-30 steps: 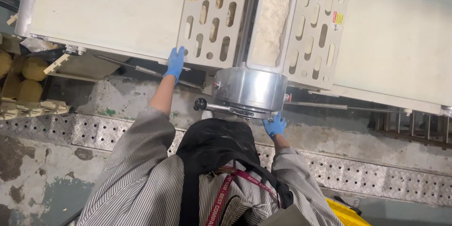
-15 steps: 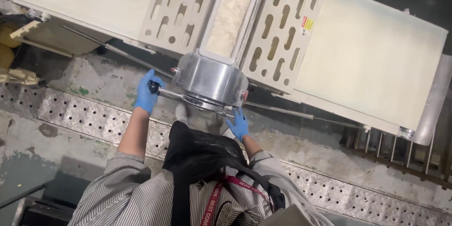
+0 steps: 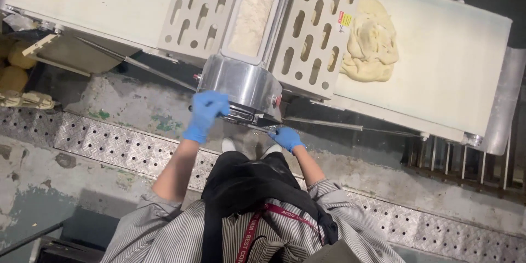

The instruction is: Operating a commercial dough sheeter to flatten and fold a piece of dough in a bakery kitchen.

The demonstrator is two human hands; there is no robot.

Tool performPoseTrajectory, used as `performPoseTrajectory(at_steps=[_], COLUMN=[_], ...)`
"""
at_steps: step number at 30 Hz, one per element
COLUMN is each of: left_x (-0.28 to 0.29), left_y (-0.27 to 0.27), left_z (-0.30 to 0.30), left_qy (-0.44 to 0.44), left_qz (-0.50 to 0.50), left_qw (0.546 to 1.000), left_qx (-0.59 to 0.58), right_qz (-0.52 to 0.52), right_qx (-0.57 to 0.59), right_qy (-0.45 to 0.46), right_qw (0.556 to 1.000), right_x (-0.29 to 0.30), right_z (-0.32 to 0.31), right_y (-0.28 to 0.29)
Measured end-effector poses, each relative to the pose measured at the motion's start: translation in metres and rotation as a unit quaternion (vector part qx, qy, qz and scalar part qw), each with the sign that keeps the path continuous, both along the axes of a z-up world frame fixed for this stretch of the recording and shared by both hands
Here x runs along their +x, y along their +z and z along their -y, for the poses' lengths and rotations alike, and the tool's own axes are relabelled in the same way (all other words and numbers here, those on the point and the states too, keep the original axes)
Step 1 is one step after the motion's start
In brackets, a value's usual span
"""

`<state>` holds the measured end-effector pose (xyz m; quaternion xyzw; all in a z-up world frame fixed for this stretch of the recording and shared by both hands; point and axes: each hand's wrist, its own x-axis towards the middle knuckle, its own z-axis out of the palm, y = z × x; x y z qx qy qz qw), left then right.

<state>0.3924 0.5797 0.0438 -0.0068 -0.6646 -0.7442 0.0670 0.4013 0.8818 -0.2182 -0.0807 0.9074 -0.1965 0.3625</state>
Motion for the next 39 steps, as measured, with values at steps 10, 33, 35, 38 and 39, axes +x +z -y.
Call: performPoseTrajectory(at_steps=[10,33,35,38,39], left_x=[-0.036,-0.056,-0.057,-0.059,-0.058], left_y=[0.065,0.045,0.048,0.045,0.045], left_z=[-0.013,-0.008,-0.007,-0.009,-0.008], left_qy=[-0.272,-0.327,-0.324,-0.323,-0.323], left_qz=[-0.272,-0.316,-0.307,-0.326,-0.323], left_qw=[0.829,0.719,0.741,0.720,0.721], left_qx=[-0.407,-0.525,-0.502,-0.521,-0.521], right_qz=[-0.022,-0.075,-0.133,-0.229,-0.226], right_qx=[-0.278,-0.489,-0.414,-0.414,-0.414], right_qy=[-0.136,-0.554,-0.562,-0.526,-0.525], right_qw=[0.951,0.670,0.704,0.707,0.708], right_x=[0.005,-0.132,-0.144,-0.117,-0.105], right_z=[-0.014,-0.143,-0.141,-0.114,-0.104], right_y=[0.013,-0.008,-0.050,-0.011,-0.037])
